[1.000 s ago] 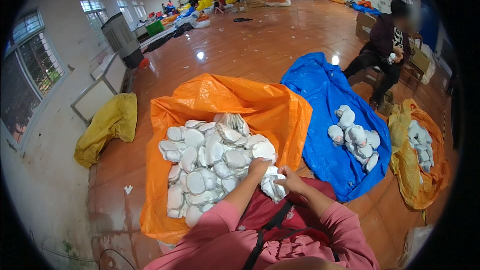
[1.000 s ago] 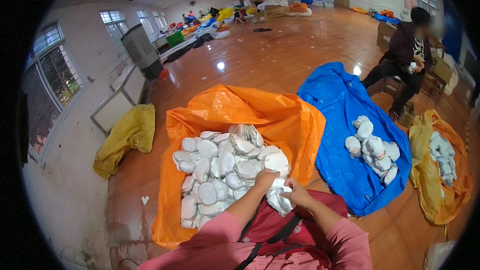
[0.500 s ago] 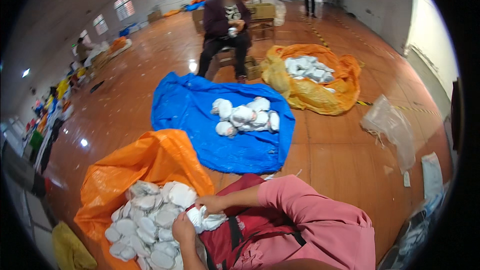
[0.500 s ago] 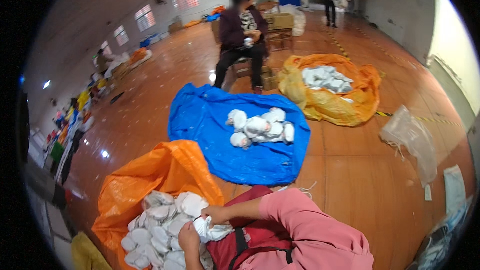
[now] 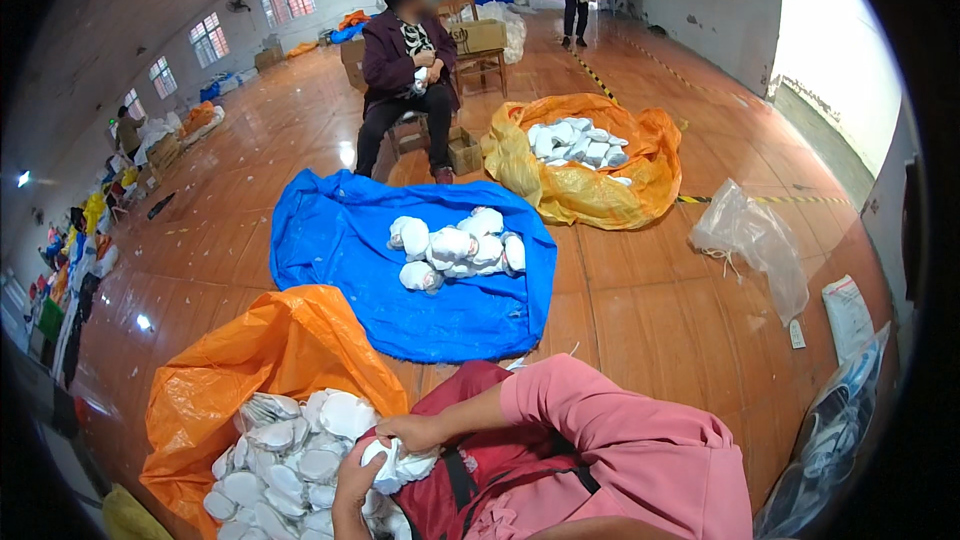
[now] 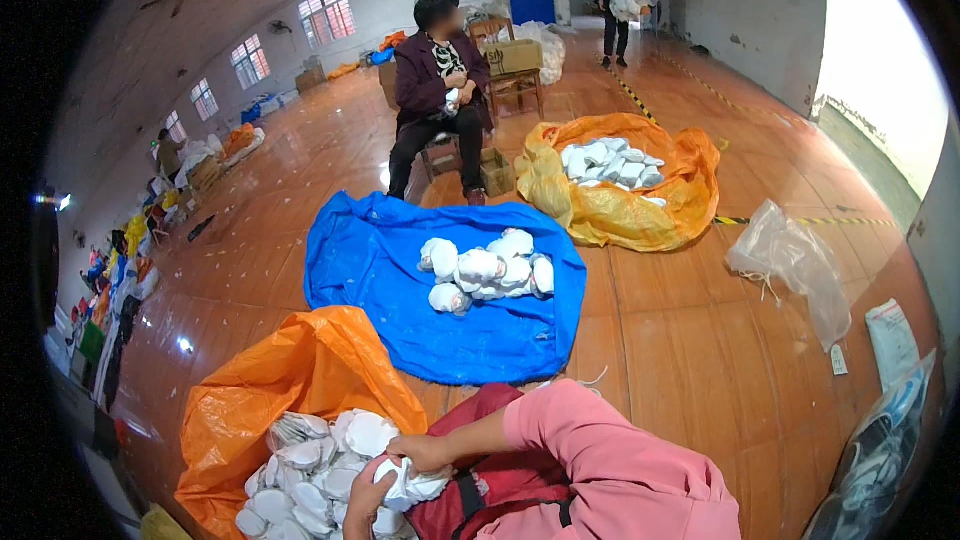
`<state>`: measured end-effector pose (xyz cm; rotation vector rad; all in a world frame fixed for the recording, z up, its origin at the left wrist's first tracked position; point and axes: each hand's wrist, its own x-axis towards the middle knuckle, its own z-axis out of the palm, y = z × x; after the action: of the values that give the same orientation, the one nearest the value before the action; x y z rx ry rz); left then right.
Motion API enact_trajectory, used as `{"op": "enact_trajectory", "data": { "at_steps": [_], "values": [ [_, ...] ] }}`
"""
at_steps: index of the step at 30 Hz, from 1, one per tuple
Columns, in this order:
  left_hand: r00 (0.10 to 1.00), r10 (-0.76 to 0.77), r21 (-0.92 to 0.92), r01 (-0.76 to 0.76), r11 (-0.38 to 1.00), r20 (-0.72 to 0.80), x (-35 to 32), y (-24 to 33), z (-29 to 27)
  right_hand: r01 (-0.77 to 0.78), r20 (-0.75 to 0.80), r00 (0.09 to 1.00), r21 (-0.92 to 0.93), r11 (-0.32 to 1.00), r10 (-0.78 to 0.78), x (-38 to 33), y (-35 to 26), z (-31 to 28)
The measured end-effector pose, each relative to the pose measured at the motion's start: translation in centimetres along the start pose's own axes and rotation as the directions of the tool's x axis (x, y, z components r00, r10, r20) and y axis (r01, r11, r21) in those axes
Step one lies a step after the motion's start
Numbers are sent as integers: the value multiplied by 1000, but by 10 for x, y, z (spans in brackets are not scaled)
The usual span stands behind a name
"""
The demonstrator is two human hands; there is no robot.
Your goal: The person sits on the floor and repeatedly stuffs white fabric pieces into white sock-like items, then ties them closed. The finished items are placed on a blue tarp nearby. The person handles the items one at a time and continues the process throughout the clip.
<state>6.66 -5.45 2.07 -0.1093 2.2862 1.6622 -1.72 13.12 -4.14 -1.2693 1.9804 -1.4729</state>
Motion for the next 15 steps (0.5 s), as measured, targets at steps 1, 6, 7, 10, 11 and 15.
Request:
{"op": "enact_trajectory", "data": {
  "at_steps": [1, 6, 7, 10, 11, 15],
  "values": [
    [996, -65, -152, 56, 987, -53, 1, -8, 5, -13, 13, 1000, 15, 1000, 13, 0, -2, 0],
    [988, -101, -254, 67, 965, -121, -5, -15, 19, -25, 95, 995, 51, 998, 20, -5, -2, -2],
    [986, -110, -301, 67, 951, -128, -8, -15, 24, -21, 129, 992, 43, 999, 15, -7, -2, -3],
    [980, -125, -383, 56, 922, -157, -10, -27, 31, 2, 230, 973, 19, 1000, -7, -14, -18, -15],
    [977, -138, -387, 67, 920, -160, -10, -31, 32, -2, 253, 968, 19, 1000, -3, -15, -22, -17],
    [980, -124, -371, 58, 927, -157, -6, -36, 36, -171, 363, 924, 113, 979, 119, -12, -14, -20]
  ]
}}
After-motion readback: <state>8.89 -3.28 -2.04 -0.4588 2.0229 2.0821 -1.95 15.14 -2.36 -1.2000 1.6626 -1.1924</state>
